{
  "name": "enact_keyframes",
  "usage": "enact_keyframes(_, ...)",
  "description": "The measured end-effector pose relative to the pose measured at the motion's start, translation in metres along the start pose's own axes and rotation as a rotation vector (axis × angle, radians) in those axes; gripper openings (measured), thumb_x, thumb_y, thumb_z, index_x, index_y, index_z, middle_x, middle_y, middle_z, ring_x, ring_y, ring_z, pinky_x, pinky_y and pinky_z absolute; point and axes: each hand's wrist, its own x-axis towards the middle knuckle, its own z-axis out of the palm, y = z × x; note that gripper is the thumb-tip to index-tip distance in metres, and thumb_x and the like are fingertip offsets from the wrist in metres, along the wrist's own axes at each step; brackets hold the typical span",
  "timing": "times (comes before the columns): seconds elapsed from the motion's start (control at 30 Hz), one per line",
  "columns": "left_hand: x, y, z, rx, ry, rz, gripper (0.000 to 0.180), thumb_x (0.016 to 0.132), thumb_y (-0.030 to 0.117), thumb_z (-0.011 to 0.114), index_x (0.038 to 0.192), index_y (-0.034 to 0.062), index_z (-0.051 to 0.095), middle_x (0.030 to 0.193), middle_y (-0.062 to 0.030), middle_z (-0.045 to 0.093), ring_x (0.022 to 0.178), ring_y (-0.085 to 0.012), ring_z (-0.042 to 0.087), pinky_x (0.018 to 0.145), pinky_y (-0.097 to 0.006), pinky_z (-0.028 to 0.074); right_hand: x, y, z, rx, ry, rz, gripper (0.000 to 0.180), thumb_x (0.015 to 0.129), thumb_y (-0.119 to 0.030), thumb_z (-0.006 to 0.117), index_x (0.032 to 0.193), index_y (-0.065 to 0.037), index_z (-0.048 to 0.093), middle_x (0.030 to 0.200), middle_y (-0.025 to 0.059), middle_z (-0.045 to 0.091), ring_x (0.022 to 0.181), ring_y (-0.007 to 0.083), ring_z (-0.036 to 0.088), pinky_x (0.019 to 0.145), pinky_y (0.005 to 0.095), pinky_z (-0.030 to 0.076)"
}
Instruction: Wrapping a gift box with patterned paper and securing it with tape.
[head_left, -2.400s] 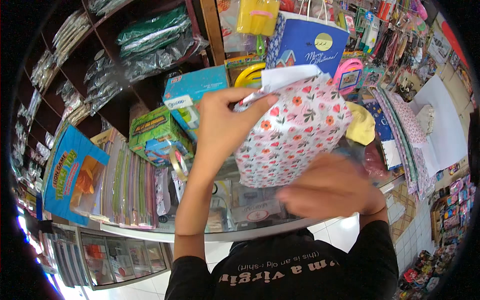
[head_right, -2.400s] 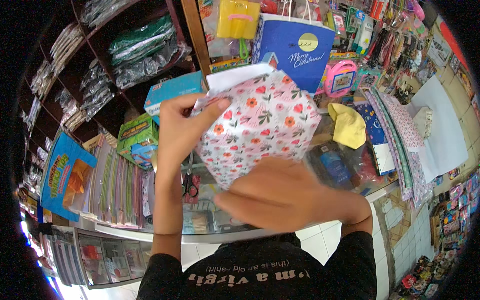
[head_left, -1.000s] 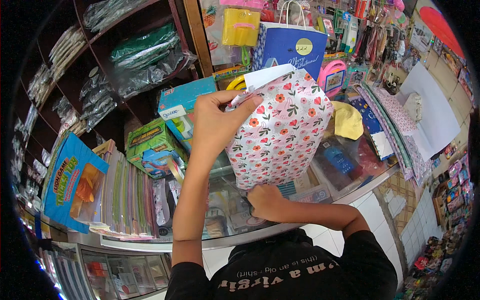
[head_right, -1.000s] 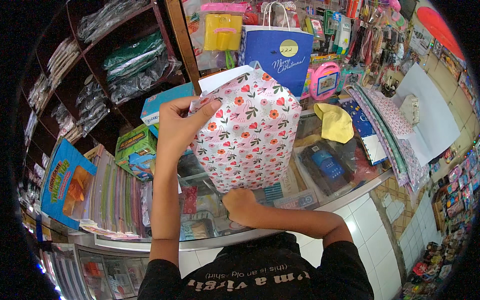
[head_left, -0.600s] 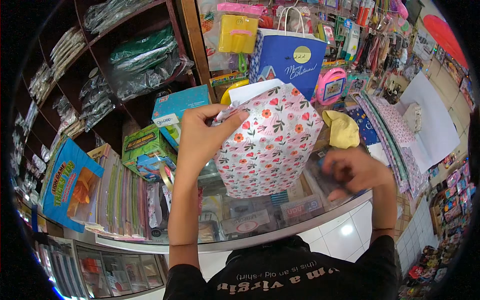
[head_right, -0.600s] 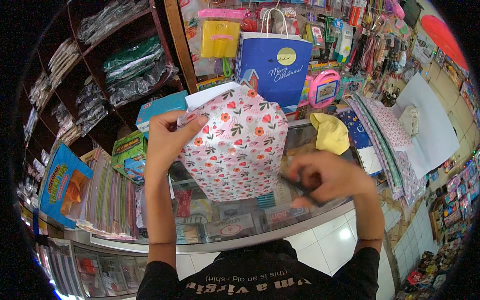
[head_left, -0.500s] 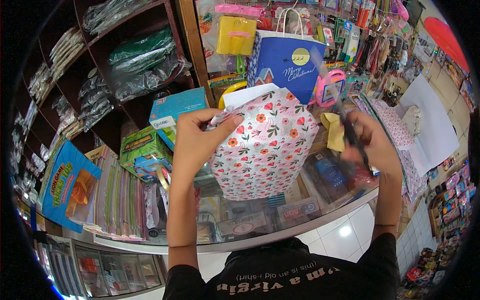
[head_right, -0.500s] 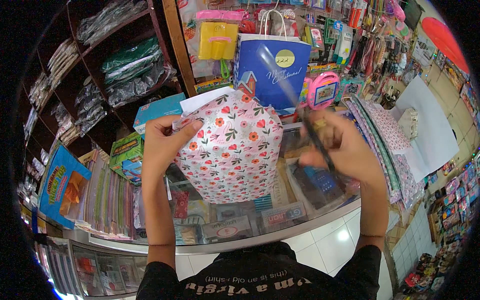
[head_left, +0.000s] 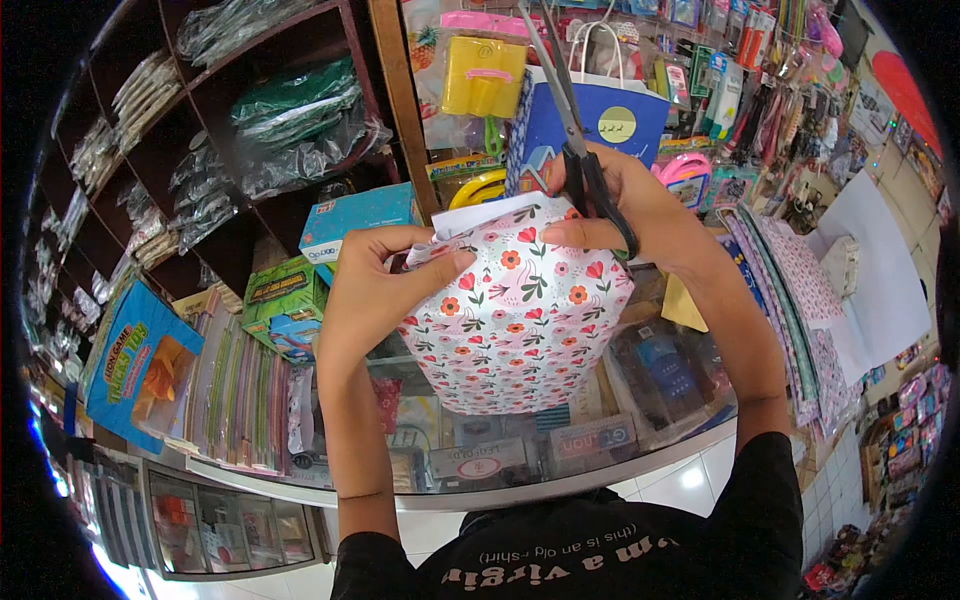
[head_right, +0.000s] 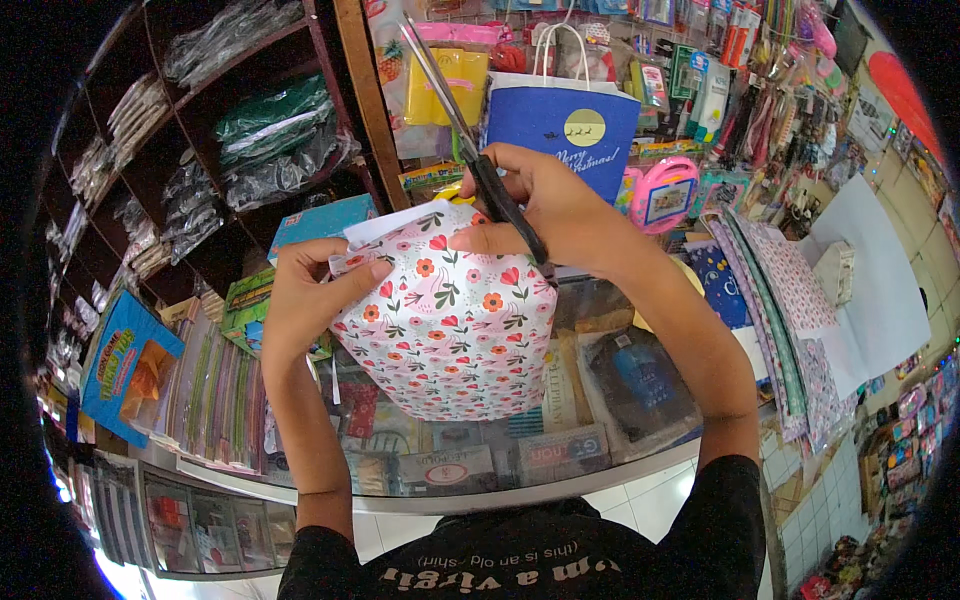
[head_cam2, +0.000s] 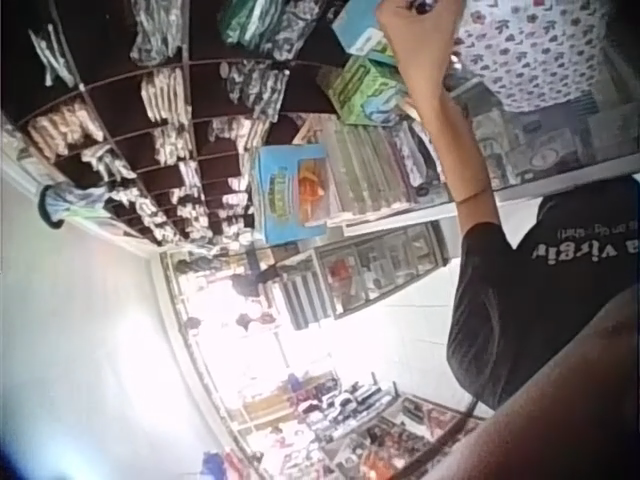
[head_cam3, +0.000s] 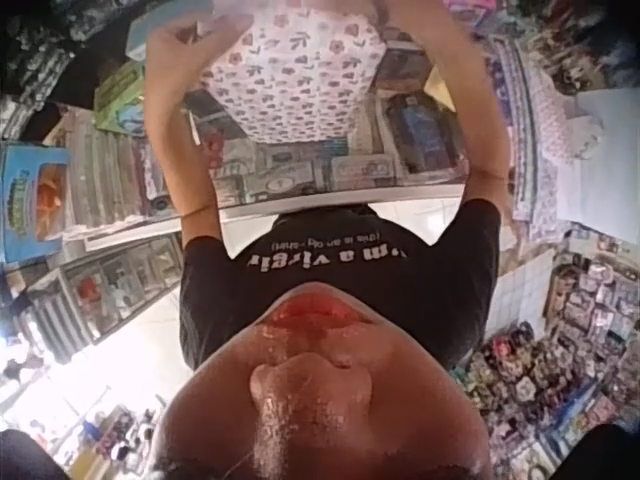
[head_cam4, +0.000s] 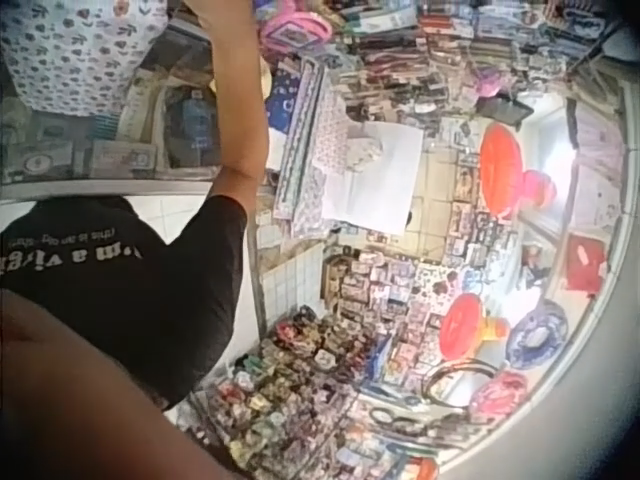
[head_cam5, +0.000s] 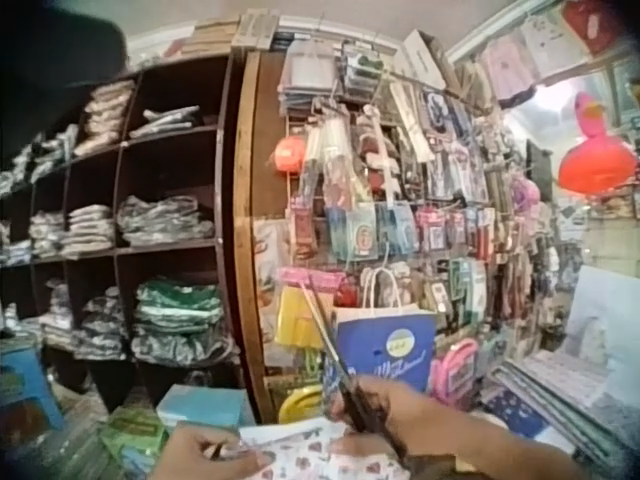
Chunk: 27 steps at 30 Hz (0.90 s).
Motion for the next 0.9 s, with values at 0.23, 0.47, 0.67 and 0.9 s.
enact_keyframes(0.23,0.014,0.001,-0.004,-0.069,-0.131,-0.091,0.022,0.08,0.021,0.068,0.078,-0.0004,0.064,0.068,0.0059,0.056,0.06,0.0007,0.043,0.049,-0.016,0.034,-0.002,0.014,0.001,0.217,0.017,-0.004,0.037,0.065,-0.011,0.078,0.091,-0.008,0.052,0.084,-0.0026,0.051,0.076,0.0058,0.049,0.065,0.0204,0.038)
enact_keyframes(0.47,0.017,0.012,-0.001,-0.052,-0.177,-0.085,0.024,0.079,0.02,0.068,0.081,-0.0037,0.067,0.066,0.0005,0.061,0.058,-0.0009,0.049,0.048,-0.017,0.038,-0.009,0.01,0.008,0.192,0.072,0.004,0.038,0.065,-0.015,0.079,0.093,-0.007,0.054,0.077,-0.0023,0.053,0.069,0.0047,0.049,0.061,0.0183,0.039)
enact_keyframes(0.67,0.02,0.024,0.009,0.044,-0.115,-0.066,0.021,0.07,0.01,0.074,0.085,-0.0038,0.068,0.07,-0.0044,0.065,0.06,-0.0033,0.055,0.05,-0.018,0.043,-0.011,-0.002,-0.002,0.092,0.055,-0.11,0.038,0.067,-0.016,0.078,0.095,-0.008,0.054,0.077,-0.0017,0.053,0.07,0.0055,0.05,0.062,0.0187,0.038)
enact_keyframes(0.9,0.013,0.023,0.004,0.118,-0.056,-0.082,0.016,0.066,0.009,0.077,0.072,-0.0023,0.069,0.062,-0.0036,0.064,0.055,-0.0025,0.053,0.066,-0.02,0.045,-0.044,-0.019,-0.066,-0.805,-0.176,-0.156,0.065,0.052,-0.042,0.082,0.096,-0.004,0.054,0.081,0.0041,0.054,0.072,0.0158,0.053,0.063,0.027,0.04)
